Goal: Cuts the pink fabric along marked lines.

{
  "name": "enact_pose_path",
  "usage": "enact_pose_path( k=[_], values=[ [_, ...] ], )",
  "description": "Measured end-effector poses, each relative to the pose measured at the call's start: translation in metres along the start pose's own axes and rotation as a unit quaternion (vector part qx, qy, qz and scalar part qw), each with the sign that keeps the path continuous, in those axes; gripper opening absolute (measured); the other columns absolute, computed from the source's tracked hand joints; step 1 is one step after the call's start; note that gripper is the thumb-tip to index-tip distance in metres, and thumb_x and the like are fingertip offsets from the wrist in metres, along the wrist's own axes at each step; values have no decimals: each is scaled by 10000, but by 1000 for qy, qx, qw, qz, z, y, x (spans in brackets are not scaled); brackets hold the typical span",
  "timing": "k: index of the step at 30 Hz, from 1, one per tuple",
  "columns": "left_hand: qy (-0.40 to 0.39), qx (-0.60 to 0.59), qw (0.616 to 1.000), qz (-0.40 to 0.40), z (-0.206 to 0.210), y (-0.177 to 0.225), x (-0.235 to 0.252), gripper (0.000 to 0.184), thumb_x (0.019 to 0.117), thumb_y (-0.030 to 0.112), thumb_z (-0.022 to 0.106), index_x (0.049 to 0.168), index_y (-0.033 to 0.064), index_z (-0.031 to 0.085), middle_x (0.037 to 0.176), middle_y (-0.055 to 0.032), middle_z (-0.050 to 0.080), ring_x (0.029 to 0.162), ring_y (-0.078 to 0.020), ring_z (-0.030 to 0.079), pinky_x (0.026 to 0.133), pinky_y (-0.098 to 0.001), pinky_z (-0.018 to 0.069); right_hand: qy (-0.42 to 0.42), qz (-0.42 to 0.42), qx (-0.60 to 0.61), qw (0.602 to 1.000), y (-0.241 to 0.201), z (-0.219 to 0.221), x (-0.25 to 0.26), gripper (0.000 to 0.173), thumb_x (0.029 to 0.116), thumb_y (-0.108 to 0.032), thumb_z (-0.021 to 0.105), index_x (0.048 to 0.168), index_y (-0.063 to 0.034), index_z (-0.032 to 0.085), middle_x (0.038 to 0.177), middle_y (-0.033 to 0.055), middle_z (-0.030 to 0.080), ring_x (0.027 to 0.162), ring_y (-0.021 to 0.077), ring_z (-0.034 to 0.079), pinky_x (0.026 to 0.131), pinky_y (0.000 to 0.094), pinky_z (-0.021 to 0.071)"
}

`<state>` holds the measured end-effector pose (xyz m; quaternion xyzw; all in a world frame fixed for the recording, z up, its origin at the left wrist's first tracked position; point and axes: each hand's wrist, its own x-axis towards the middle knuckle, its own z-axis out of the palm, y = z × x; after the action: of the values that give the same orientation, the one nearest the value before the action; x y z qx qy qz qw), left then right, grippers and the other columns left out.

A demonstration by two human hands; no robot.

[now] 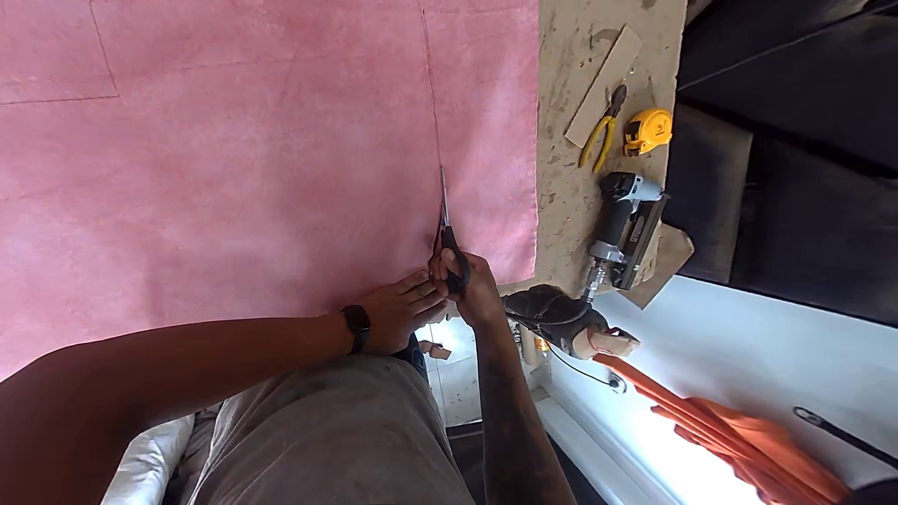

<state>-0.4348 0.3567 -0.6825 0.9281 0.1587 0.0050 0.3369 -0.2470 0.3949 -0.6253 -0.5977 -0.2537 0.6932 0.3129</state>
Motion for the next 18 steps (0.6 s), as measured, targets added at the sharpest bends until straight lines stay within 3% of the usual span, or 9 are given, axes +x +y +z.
enact_pose_path(
  k=[5, 9, 13, 16, 18],
  values=[
    [7, -12, 1000, 1, 2, -1, -1, 653, 983, 273, 533, 1605, 161, 371, 1690, -64, 283, 1591, -243, 129, 1306, -462, 37, 1, 1, -31, 1000, -5, 3, -12, 408, 983, -512, 629, 845, -128, 649, 664, 39, 556, 458, 90, 456, 404, 223, 390],
    [2, -10, 1000, 2, -1, -1, -1, 640, 996, 277, 513, 1608, 159, 365, 1694, -54, 276, 1588, -238, 144, 1305, -458, 49, 5, 6, -1, 1000, -7, 6, -7, 417, 962, -510, 663, 842, -111, 663, 665, 63, 560, 435, 98, 448, 386, 224, 386],
    [5, -15, 1000, 4, 0, -2, 0, 639, 1002, 268, 501, 1613, 150, 355, 1713, -48, 226, 1598, -238, 91, 1308, -461, 41, -2, -7, -13, 1000, -12, 6, -1, 432, 1000, -499, 603, 813, -111, 641, 646, 45, 546, 444, 83, 444, 395, 212, 372],
    [0, -16, 1000, -2, -3, -2, 0, 637, 1011, 260, 489, 1620, 153, 335, 1719, -40, 205, 1602, -236, 62, 1311, -463, 44, -23, -19, 26, 999, -10, 2, 15, 423, 1013, -412, 611, 822, -36, 640, 707, 85, 583, 486, 107, 488, 425, 235, 407],
    [2, -16, 1000, -2, -3, -2, -1, 637, 1009, 261, 493, 1618, 151, 340, 1721, -38, 200, 1602, -231, 58, 1312, -457, 43, -31, -21, 21, 999, -12, 2, 15, 429, 1021, -428, 597, 833, -45, 639, 703, 80, 582, 481, 101, 488, 417, 222, 404]
  ],
)
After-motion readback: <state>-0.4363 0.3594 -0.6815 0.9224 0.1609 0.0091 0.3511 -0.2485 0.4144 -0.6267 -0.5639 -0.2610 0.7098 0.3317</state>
